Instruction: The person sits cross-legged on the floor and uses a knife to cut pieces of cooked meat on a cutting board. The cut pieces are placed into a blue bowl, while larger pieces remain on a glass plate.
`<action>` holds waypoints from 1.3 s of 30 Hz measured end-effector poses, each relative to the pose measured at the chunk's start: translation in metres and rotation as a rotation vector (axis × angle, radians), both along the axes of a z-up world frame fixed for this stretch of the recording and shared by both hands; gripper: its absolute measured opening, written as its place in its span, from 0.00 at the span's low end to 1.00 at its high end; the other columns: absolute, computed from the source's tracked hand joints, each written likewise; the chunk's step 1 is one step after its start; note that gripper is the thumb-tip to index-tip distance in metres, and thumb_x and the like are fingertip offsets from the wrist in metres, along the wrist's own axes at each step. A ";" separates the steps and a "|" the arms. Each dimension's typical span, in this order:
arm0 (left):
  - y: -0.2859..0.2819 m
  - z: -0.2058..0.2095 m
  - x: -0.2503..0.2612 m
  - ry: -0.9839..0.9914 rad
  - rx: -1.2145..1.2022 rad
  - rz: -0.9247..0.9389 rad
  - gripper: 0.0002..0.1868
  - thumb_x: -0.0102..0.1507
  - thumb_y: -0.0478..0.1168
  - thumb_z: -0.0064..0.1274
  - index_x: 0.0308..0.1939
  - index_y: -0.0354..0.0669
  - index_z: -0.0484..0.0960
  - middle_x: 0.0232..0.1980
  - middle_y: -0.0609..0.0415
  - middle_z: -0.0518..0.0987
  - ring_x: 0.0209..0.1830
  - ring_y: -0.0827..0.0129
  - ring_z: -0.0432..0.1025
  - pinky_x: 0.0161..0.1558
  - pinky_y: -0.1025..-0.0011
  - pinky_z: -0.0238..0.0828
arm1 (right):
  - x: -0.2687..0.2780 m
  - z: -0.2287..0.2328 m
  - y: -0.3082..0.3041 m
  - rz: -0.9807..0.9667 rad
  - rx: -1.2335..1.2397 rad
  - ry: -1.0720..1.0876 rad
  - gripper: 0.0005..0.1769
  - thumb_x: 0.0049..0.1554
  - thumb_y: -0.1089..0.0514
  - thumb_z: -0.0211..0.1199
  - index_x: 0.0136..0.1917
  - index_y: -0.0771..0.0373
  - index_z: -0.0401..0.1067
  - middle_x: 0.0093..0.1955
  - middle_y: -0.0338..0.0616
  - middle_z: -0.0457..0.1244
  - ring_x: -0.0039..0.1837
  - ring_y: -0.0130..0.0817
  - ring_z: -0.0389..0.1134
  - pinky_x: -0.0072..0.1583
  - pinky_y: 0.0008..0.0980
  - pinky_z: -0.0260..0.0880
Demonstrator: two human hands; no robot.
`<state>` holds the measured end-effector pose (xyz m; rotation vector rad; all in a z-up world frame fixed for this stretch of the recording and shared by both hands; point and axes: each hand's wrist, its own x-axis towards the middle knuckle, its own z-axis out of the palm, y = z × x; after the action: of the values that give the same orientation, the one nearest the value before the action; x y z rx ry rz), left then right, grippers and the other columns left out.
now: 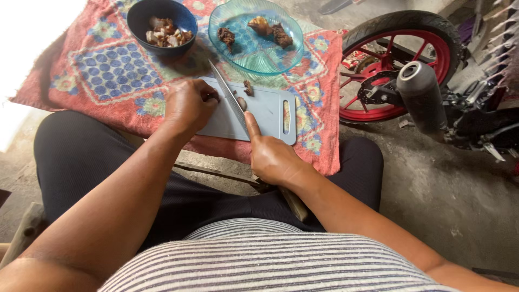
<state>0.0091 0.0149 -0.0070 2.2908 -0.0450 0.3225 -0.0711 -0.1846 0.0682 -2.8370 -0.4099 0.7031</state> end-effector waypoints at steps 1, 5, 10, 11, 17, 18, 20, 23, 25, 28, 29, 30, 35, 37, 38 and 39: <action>-0.006 -0.001 0.001 0.007 0.015 -0.025 0.10 0.55 0.40 0.65 0.39 0.44 0.89 0.38 0.46 0.86 0.38 0.55 0.81 0.47 0.60 0.76 | 0.002 0.001 -0.001 -0.031 -0.007 0.027 0.53 0.55 0.65 0.49 0.84 0.62 0.22 0.46 0.68 0.68 0.48 0.59 0.73 0.55 0.52 0.72; -0.019 -0.002 -0.001 0.043 -0.012 -0.050 0.11 0.55 0.41 0.66 0.40 0.44 0.90 0.36 0.46 0.86 0.36 0.56 0.81 0.44 0.60 0.77 | 0.009 0.005 0.002 -0.035 0.003 -0.054 0.51 0.56 0.61 0.50 0.85 0.55 0.27 0.45 0.66 0.68 0.47 0.60 0.72 0.54 0.55 0.70; -0.015 0.000 -0.003 0.077 -0.072 -0.059 0.13 0.54 0.42 0.67 0.41 0.44 0.90 0.35 0.46 0.86 0.33 0.58 0.81 0.42 0.62 0.77 | -0.004 0.005 -0.007 -0.067 0.023 -0.143 0.49 0.57 0.60 0.50 0.85 0.53 0.31 0.43 0.67 0.68 0.45 0.62 0.72 0.53 0.57 0.69; -0.015 -0.001 -0.003 0.073 -0.073 -0.060 0.14 0.54 0.42 0.67 0.41 0.43 0.90 0.35 0.46 0.86 0.33 0.58 0.81 0.41 0.62 0.78 | -0.006 0.006 -0.010 -0.067 0.031 -0.163 0.50 0.56 0.60 0.51 0.85 0.54 0.32 0.42 0.67 0.68 0.45 0.63 0.71 0.53 0.58 0.69; -0.016 -0.001 -0.003 0.023 -0.065 -0.076 0.16 0.53 0.43 0.68 0.41 0.37 0.88 0.35 0.42 0.85 0.34 0.57 0.81 0.42 0.62 0.78 | -0.008 0.010 -0.013 -0.019 0.080 -0.197 0.49 0.55 0.61 0.50 0.84 0.57 0.33 0.40 0.66 0.68 0.44 0.64 0.71 0.52 0.59 0.68; -0.016 -0.001 -0.003 0.024 -0.055 -0.069 0.16 0.53 0.42 0.68 0.40 0.37 0.89 0.34 0.41 0.85 0.34 0.56 0.81 0.43 0.61 0.77 | -0.008 0.010 -0.012 -0.003 0.084 -0.202 0.48 0.55 0.61 0.50 0.84 0.58 0.34 0.40 0.66 0.68 0.44 0.64 0.71 0.52 0.60 0.68; -0.018 -0.002 -0.004 0.026 -0.067 -0.049 0.14 0.54 0.42 0.66 0.40 0.38 0.89 0.35 0.42 0.85 0.35 0.56 0.82 0.43 0.62 0.78 | -0.011 0.007 -0.011 -0.007 0.070 -0.187 0.48 0.56 0.61 0.50 0.84 0.58 0.33 0.40 0.67 0.68 0.44 0.64 0.71 0.52 0.59 0.69; -0.021 0.000 -0.005 0.045 -0.077 -0.044 0.13 0.54 0.41 0.65 0.40 0.39 0.89 0.34 0.43 0.85 0.34 0.57 0.82 0.43 0.62 0.78 | -0.015 0.003 -0.010 -0.002 0.079 -0.187 0.50 0.55 0.61 0.51 0.84 0.60 0.31 0.40 0.68 0.68 0.44 0.64 0.71 0.53 0.59 0.69; -0.022 0.001 -0.005 0.059 -0.073 -0.042 0.13 0.54 0.41 0.65 0.39 0.40 0.90 0.34 0.43 0.85 0.34 0.57 0.82 0.43 0.62 0.78 | -0.016 0.002 -0.009 -0.006 0.082 -0.179 0.51 0.54 0.62 0.51 0.84 0.61 0.29 0.41 0.69 0.68 0.45 0.65 0.71 0.54 0.58 0.69; -0.023 0.002 -0.004 0.087 -0.069 -0.035 0.13 0.54 0.41 0.65 0.40 0.41 0.90 0.33 0.43 0.85 0.33 0.58 0.82 0.43 0.63 0.78 | -0.014 0.000 -0.003 -0.022 0.058 -0.127 0.53 0.53 0.65 0.50 0.84 0.62 0.25 0.43 0.70 0.68 0.47 0.63 0.72 0.56 0.56 0.69; -0.023 0.003 -0.003 0.105 -0.074 -0.039 0.13 0.54 0.41 0.65 0.40 0.42 0.89 0.34 0.44 0.85 0.33 0.58 0.82 0.43 0.63 0.79 | -0.013 -0.001 -0.001 -0.023 0.045 -0.100 0.54 0.53 0.66 0.49 0.84 0.63 0.24 0.44 0.70 0.68 0.47 0.62 0.72 0.56 0.55 0.70; -0.022 0.004 -0.002 0.123 -0.079 -0.043 0.13 0.54 0.41 0.64 0.41 0.42 0.89 0.34 0.45 0.85 0.33 0.59 0.82 0.42 0.63 0.79 | -0.012 -0.001 0.001 -0.024 0.032 -0.074 0.54 0.52 0.67 0.48 0.84 0.64 0.22 0.45 0.70 0.67 0.47 0.61 0.73 0.57 0.55 0.70; -0.021 0.005 0.003 0.124 -0.044 -0.048 0.12 0.53 0.40 0.64 0.39 0.43 0.90 0.34 0.43 0.85 0.34 0.57 0.82 0.44 0.63 0.78 | -0.007 -0.003 0.007 0.000 -0.002 -0.083 0.56 0.50 0.68 0.49 0.83 0.66 0.21 0.47 0.70 0.68 0.50 0.63 0.72 0.58 0.55 0.70; -0.021 0.005 0.004 0.138 -0.033 -0.053 0.11 0.53 0.40 0.64 0.39 0.44 0.91 0.34 0.43 0.85 0.34 0.56 0.81 0.44 0.62 0.78 | -0.001 -0.003 0.011 -0.003 -0.012 -0.078 0.57 0.50 0.68 0.50 0.83 0.65 0.21 0.48 0.71 0.67 0.50 0.64 0.71 0.59 0.55 0.69; -0.021 0.006 0.005 0.136 -0.025 -0.059 0.11 0.53 0.40 0.64 0.38 0.44 0.91 0.35 0.44 0.86 0.34 0.56 0.81 0.44 0.62 0.78 | 0.004 -0.002 0.015 -0.009 -0.014 -0.068 0.57 0.50 0.68 0.50 0.83 0.65 0.21 0.48 0.72 0.67 0.51 0.64 0.71 0.59 0.55 0.69; -0.022 0.005 0.005 0.134 -0.018 -0.065 0.10 0.53 0.40 0.63 0.38 0.44 0.91 0.35 0.44 0.86 0.34 0.56 0.81 0.44 0.62 0.78 | 0.009 -0.001 0.019 -0.013 -0.016 -0.058 0.57 0.50 0.68 0.50 0.84 0.65 0.21 0.49 0.72 0.67 0.51 0.64 0.71 0.59 0.55 0.69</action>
<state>0.0142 -0.0068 -0.0015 2.2827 -0.0482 0.1348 -0.0625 -0.1657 0.0676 -2.8784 -0.3961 0.6259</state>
